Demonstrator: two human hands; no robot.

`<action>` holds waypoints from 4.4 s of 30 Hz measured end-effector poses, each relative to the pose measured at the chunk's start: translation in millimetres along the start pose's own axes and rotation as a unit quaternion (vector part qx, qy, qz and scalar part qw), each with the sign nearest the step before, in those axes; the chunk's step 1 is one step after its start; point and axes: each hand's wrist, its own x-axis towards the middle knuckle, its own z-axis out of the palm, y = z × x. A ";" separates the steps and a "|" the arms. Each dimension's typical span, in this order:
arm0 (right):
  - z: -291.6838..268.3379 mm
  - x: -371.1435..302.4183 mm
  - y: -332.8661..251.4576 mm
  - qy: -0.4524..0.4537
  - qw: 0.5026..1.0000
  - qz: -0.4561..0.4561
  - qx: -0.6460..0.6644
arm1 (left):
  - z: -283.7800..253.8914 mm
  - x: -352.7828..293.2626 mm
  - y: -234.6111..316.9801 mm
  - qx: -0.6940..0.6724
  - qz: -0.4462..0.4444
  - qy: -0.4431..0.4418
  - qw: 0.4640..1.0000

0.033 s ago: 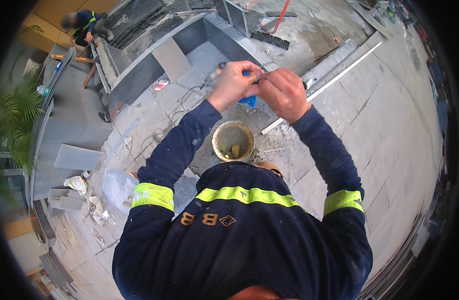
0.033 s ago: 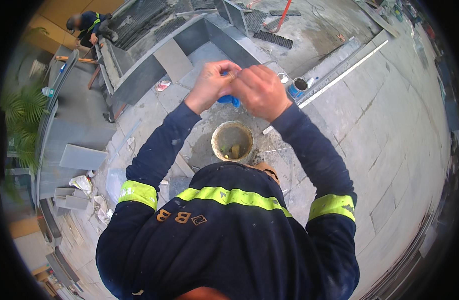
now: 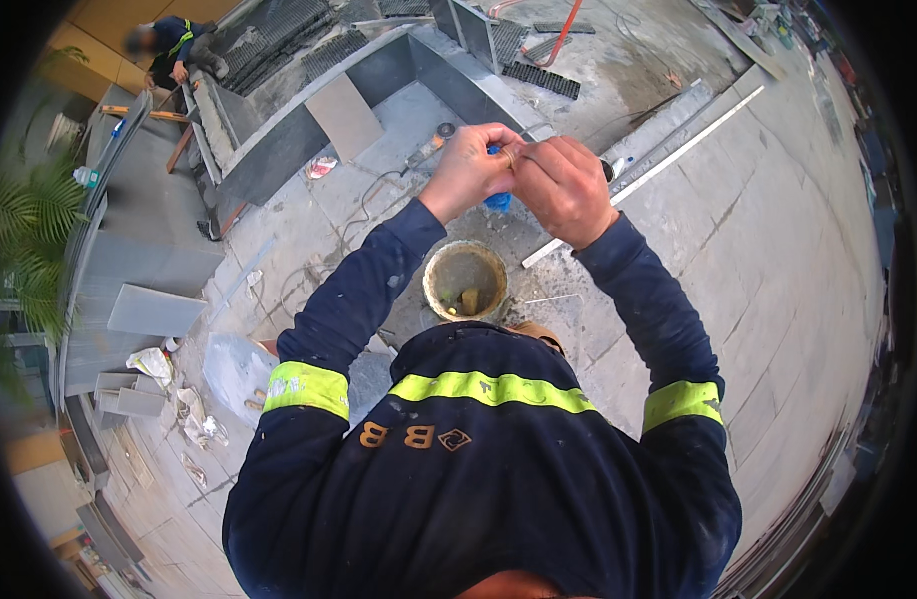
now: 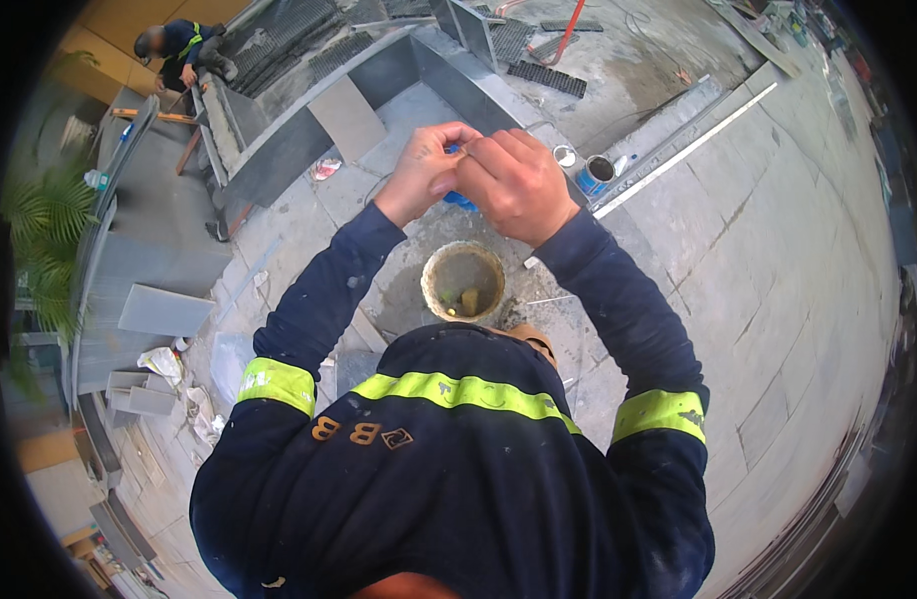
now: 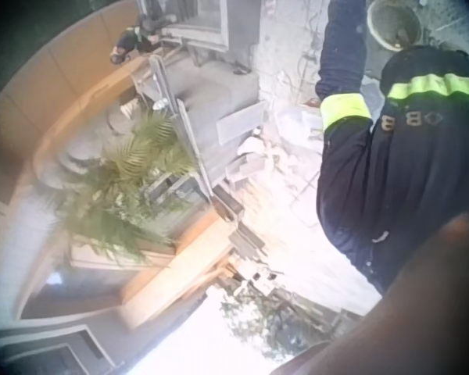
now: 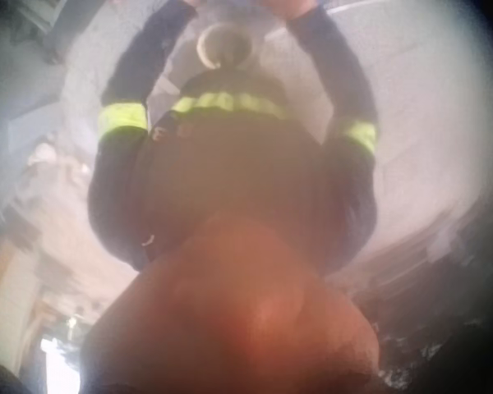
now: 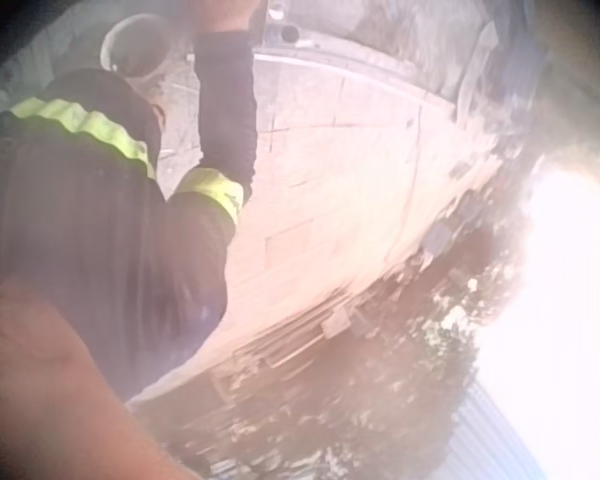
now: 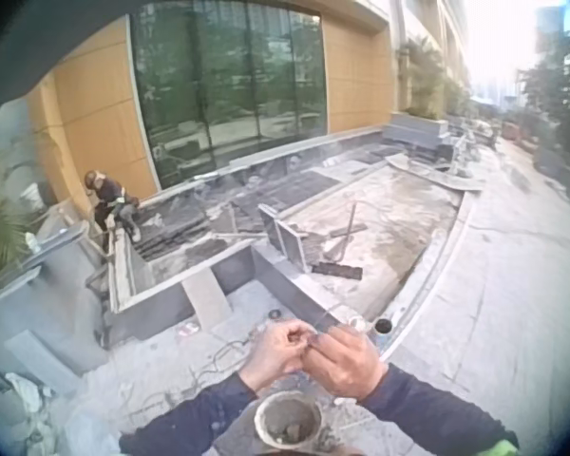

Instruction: The person uses an angle grinder to smooth the edges of a stone tile, then hands the tile to a coworker. Afterward, the person cleans their hands with a blue cloth and a liquid from a bottle.

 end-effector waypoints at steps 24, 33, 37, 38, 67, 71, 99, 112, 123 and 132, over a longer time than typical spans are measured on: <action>-10.0 -71.1 -15.8 0.161 0.900 0.316 0.254 | 33.9 -37.7 -13.3 0.180 0.033 0.077 0.980; 42.4 -101.3 -20.3 0.076 0.369 0.607 0.700 | 40.2 -54.3 -24.9 0.276 0.082 0.069 0.955; 112.4 -170.7 -20.7 0.049 0.416 0.619 0.664 | 29.9 -69.4 -50.9 0.334 0.013 0.017 0.942; 117.0 -173.9 -24.9 0.033 0.441 0.624 0.644 | 18.0 -75.5 -59.7 0.373 -0.007 0.024 0.927; 32.3 -43.1 -75.9 0.289 0.361 0.489 0.740 | 53.9 -53.3 -22.9 0.154 0.207 0.216 0.942; 40.3 -42.7 -75.6 0.198 0.498 0.453 0.712 | 46.7 -32.5 -14.0 0.151 0.195 0.249 0.937; 19.5 4.2 -54.2 0.243 0.385 0.391 0.800 | 26.2 -51.4 36.2 0.202 0.270 0.279 0.899; 7.1 14.9 -58.2 0.248 0.509 0.425 0.706 | 53.8 -64.4 31.9 0.254 0.314 0.199 0.893; 34.1 13.5 -54.8 0.268 0.448 0.461 0.717 | 52.8 -47.7 46.8 0.231 0.328 0.199 0.894; 41.6 5.9 -23.7 0.201 0.402 0.454 0.769 | 42.6 -74.6 15.1 0.301 0.319 0.105 0.892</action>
